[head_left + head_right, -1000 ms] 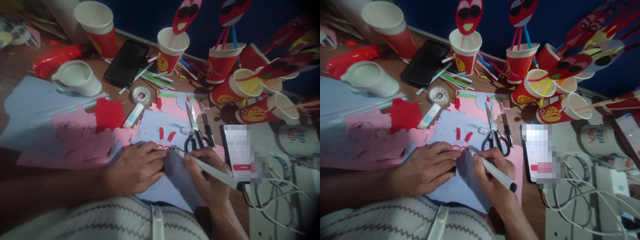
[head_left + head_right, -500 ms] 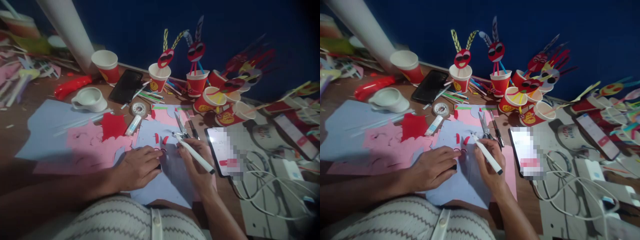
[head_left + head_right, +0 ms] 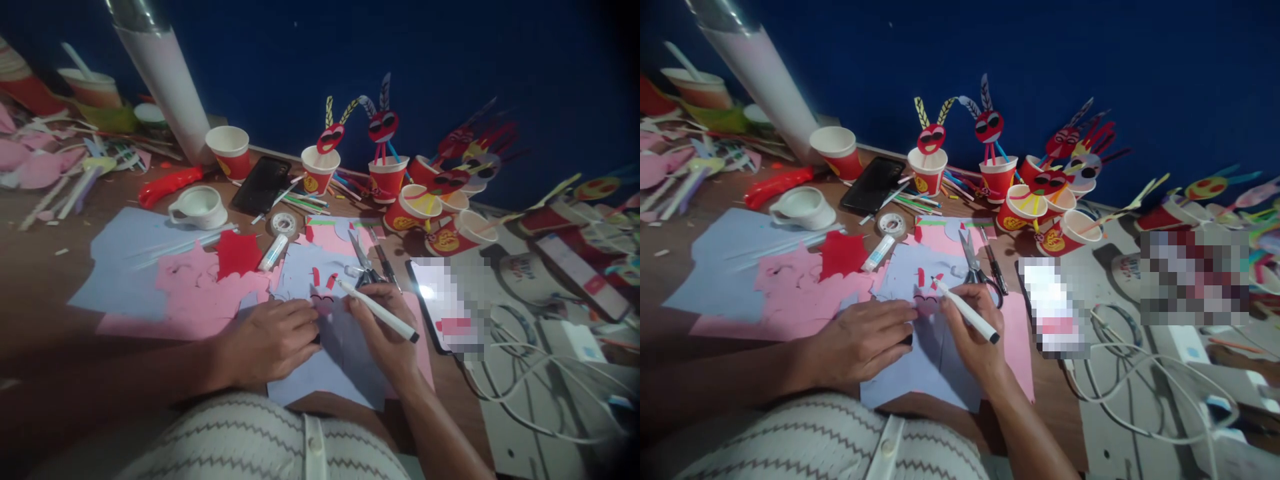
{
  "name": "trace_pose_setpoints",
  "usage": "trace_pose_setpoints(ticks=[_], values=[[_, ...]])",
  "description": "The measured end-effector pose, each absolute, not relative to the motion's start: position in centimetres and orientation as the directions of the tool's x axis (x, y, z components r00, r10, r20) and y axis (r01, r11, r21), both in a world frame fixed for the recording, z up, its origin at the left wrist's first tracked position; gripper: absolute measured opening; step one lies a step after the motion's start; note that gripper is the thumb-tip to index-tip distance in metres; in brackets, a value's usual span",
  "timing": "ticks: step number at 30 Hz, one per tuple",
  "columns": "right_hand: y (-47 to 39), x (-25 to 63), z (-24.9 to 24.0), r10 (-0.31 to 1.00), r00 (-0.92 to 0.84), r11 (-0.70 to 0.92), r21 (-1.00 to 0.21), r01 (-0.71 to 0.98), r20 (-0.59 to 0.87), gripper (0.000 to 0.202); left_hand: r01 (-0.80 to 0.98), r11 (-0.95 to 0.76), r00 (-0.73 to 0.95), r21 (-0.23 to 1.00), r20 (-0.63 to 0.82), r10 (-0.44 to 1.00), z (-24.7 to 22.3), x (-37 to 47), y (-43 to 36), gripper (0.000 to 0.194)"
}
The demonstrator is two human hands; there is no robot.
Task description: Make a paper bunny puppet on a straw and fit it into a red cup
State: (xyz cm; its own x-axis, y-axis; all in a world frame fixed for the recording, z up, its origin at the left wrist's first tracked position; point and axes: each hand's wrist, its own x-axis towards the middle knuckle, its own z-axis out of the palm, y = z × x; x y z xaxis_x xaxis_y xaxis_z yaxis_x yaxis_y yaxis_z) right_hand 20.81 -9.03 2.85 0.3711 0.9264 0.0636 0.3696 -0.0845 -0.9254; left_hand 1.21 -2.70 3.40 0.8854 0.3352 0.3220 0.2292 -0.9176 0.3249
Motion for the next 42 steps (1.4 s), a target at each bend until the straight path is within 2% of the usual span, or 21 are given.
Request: trace_pose_setpoints(ticks=[4, 10, 23, 39, 42], values=[[-9.1, 19.8, 3.5, 0.959, 0.284, -0.120, -0.893, 0.435, 0.010, 0.012, 0.277, -0.896, 0.855, 0.347, 0.336, 0.394, 3.1, 0.5, -2.6, 0.019], [-8.7, 19.3, 3.2, 0.954, 0.288, -0.221, -0.842, 0.492, -0.082, 0.018, 0.275, -0.888, 0.857, 0.369, 0.324, 0.400, 2.4, 0.1, -2.2, 0.019], [-8.2, 19.4, 2.7, 0.972, 0.234, -0.166, -0.791, 0.590, -0.029, 0.015, 0.263, -0.872, 0.863, 0.413, 0.303, 0.404, 1.8, 0.4, -1.5, 0.018], [-7.9, 19.1, 2.8, 0.973, 0.227, -0.111, -0.766, 0.634, 0.047, 0.016, 0.280, -0.866, 0.853, 0.415, 0.305, 0.422, 2.1, 0.3, -1.8, 0.020], [-8.0, 19.2, 2.9, 0.976, 0.217, -0.123, -0.765, 0.633, 0.023, 0.016, 0.292, -0.856, 0.857, 0.426, 0.281, 0.432, 2.2, 0.3, -1.8, 0.020]])
